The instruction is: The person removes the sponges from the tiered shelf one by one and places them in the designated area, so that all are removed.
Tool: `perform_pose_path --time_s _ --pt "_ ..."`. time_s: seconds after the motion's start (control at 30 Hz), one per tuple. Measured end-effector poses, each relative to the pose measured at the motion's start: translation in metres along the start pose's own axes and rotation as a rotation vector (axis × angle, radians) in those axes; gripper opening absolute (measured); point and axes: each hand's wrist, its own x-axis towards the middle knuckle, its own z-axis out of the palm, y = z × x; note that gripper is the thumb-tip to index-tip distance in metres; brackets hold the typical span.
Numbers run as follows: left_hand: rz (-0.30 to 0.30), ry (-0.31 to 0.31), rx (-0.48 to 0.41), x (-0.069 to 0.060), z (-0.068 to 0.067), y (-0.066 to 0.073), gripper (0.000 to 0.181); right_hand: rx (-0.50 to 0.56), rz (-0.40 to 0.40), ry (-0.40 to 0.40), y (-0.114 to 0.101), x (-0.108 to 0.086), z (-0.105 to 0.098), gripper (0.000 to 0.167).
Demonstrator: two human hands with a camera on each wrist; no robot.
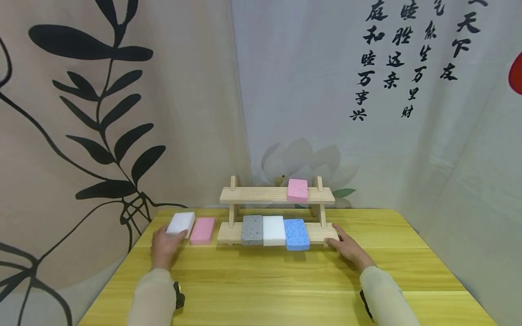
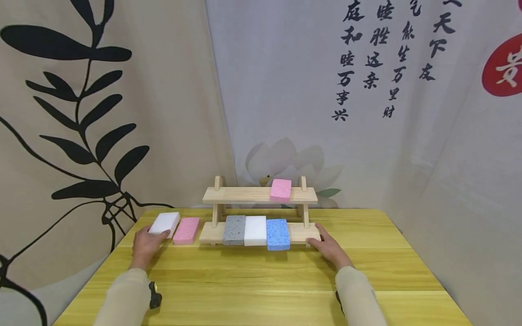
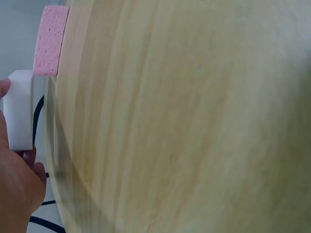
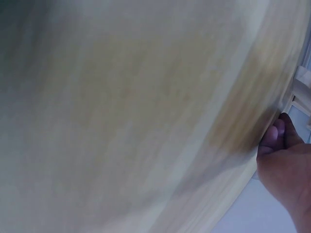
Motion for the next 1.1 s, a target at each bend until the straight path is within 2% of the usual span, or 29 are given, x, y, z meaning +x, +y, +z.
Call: perform_pose_path --time_s 0.17,0.53,0.87,1.1 --pt "-0.001 -0.022 0.007 -0.0051 -0.0004 0.0019 0.084 0.003 -0.032 0.001 0.0007 -0.0011 0.0006 0.090" --pt "-0.012 -0.058 0.049 -0.0068 -0.0001 -0.0020 0.086 0.003 0.025 0.001 -0.0048 -0.0041 0.0018 0.086" --pt "0.006 -0.072 0.077 -0.0074 -0.0023 -0.0017 0.084 -0.008 0.021 0.004 -0.0022 -0.0028 0.0017 0.088" --pt "0.016 -0.094 0.095 -0.0072 -0.0045 -0.0012 0.089 -0.007 0.023 0.004 -0.0055 -0.0042 0.0010 0.088"
